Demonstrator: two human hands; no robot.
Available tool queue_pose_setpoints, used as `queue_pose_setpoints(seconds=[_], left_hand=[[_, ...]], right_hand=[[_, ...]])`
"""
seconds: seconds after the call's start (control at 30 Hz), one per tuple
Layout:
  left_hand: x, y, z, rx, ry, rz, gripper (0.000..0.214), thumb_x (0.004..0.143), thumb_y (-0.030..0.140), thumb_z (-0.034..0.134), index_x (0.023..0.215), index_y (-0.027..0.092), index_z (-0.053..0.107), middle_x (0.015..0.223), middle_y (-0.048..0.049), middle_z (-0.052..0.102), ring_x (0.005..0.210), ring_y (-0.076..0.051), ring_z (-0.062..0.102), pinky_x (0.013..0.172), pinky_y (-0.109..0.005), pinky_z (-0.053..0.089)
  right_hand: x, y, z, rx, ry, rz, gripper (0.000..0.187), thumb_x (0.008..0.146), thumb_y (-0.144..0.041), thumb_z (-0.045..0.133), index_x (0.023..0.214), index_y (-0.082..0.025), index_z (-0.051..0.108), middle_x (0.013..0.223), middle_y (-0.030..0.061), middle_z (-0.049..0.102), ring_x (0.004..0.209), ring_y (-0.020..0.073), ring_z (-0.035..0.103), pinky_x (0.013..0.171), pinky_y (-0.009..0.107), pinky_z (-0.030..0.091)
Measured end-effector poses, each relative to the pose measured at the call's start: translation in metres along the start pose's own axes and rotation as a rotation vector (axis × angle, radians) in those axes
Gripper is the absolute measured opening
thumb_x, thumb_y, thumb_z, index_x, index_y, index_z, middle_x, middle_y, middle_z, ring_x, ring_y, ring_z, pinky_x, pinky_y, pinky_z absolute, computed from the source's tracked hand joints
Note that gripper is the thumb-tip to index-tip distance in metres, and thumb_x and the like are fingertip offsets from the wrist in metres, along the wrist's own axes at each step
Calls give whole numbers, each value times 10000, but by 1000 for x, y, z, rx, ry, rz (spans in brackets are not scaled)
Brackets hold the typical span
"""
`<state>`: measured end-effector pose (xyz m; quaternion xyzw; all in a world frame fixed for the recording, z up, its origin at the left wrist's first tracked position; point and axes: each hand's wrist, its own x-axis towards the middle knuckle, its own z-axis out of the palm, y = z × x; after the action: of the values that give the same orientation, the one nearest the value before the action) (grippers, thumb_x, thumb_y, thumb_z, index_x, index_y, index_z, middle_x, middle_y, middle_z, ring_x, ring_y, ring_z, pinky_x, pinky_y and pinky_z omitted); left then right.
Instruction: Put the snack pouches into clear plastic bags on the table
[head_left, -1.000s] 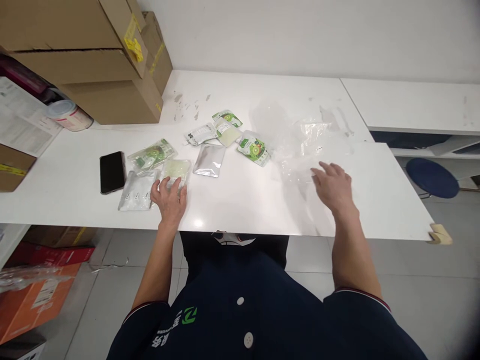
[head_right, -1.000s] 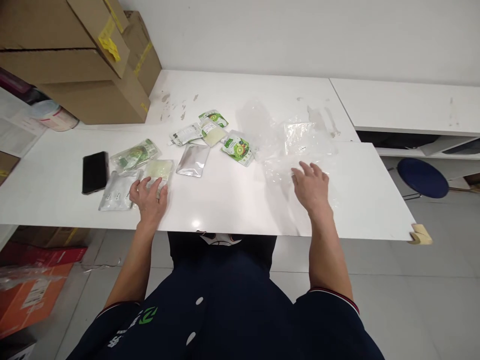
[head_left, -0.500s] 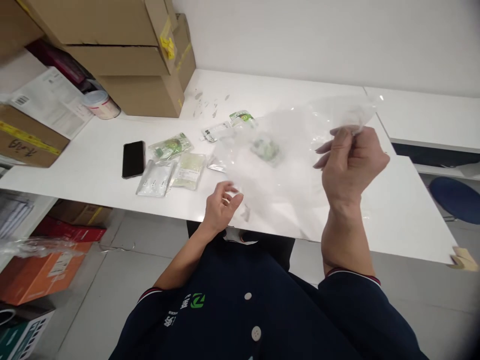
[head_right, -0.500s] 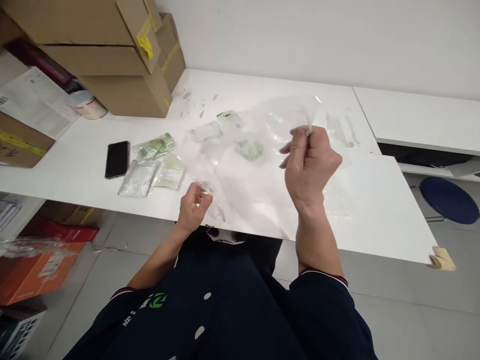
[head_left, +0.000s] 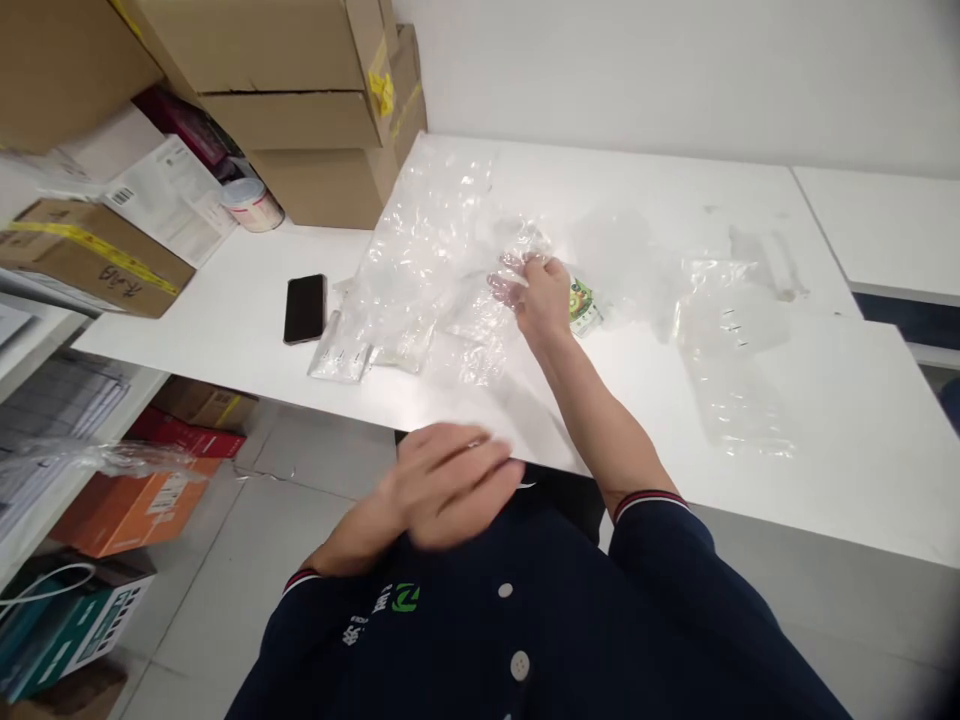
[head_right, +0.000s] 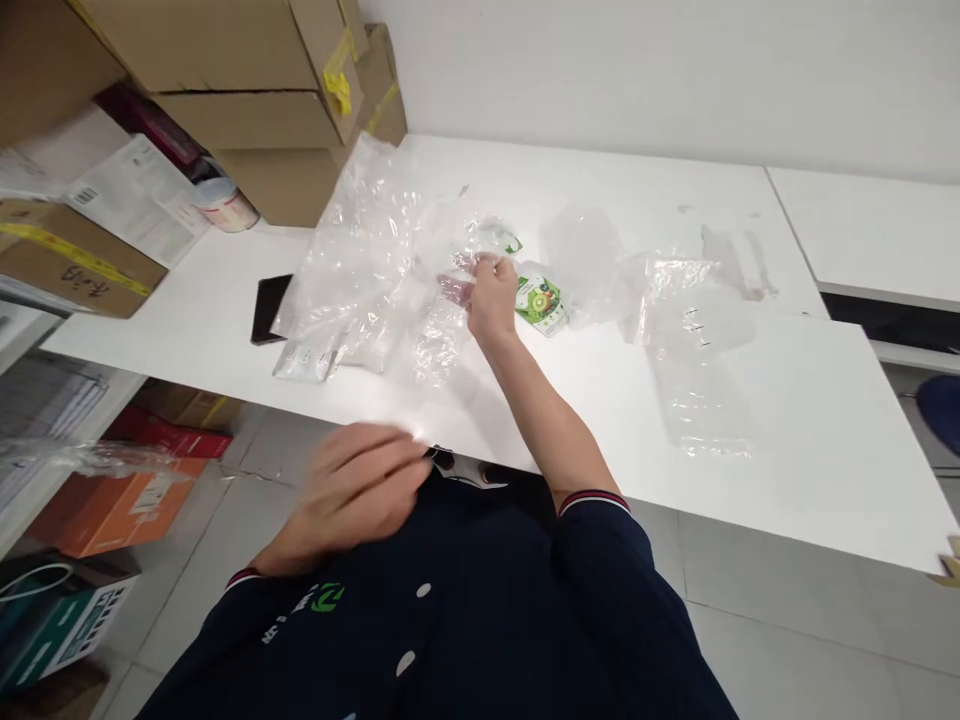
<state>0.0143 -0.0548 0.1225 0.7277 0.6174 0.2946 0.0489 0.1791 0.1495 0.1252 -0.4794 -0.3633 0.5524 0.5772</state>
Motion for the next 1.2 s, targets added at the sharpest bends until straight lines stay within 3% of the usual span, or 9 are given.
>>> queue_pose_setpoints(seconds=[0.1,0.17,0.27,0.4,0.5,0.67,0.83,1.07,1.2], left_hand=[[21,7,42,66,-79,272,810,793,566,684,1506,358,363,1570,-57,374,1509,-414,204,1186,-704,244],[41,-10,62,129,-58,207,893,769,463,757,1524,209,355,1603,-174,291,1503,-498,104,1149,-785,107],[61,-50,71,57,-22,73,597,857,211,626,1432,141,481,1485,-175,489,1450,-415,352,1174,-662,277],[86,-95,38,-237,358,-153,364,961,377,515,1223,144,612,1163,-123,698,1113,-262,675,1002,-515,529],[117,-110,-7,-440,700,-178,507,1019,518,349,1231,100,544,1090,-99,689,983,-184,705,906,-448,578],[159,-90,-63,-132,730,93,556,984,530,463,1141,12,591,1048,-27,622,1116,-191,619,1034,-548,441],[153,-52,-32,-37,386,257,284,980,340,538,1179,170,647,1228,-14,619,1284,-222,511,1155,-494,330],[77,-76,82,55,-259,383,397,909,96,505,1080,378,726,1261,-11,653,1310,-287,461,1067,-511,336],[48,-89,104,147,-333,535,570,784,8,568,1219,364,662,1332,-53,620,1318,-341,447,1012,-528,344]], right_hand=[[-13,17,4,100,-42,123,41,963,-268,406,990,-238,405,1111,40,648,903,161,713,771,345,608],[-21,24,3,130,-86,188,31,957,-254,415,974,-231,403,1171,65,650,964,173,708,816,351,598],[-22,31,-6,59,-241,230,151,975,-366,412,963,-219,445,1250,106,650,1069,204,681,865,369,580],[-5,42,-24,-406,-490,5,446,918,-612,477,1110,-219,558,1343,120,618,1263,259,567,996,450,498],[3,58,-30,-922,-550,-240,527,772,-477,740,1175,-180,577,1456,174,504,1413,322,384,1141,504,338],[-1,87,-21,-1220,-522,-397,216,887,-203,564,1100,-177,536,1174,139,624,1190,255,513,1019,468,471],[2,72,-46,-1192,-352,-399,165,849,-149,457,976,-197,553,1025,141,646,1043,266,578,943,454,506],[-18,30,-195,-452,458,-323,156,705,-245,498,860,-229,497,848,-15,604,842,180,640,824,396,567],[-46,16,-231,-147,500,-532,208,685,-190,622,851,-251,512,862,-47,609,871,159,664,866,401,576]])
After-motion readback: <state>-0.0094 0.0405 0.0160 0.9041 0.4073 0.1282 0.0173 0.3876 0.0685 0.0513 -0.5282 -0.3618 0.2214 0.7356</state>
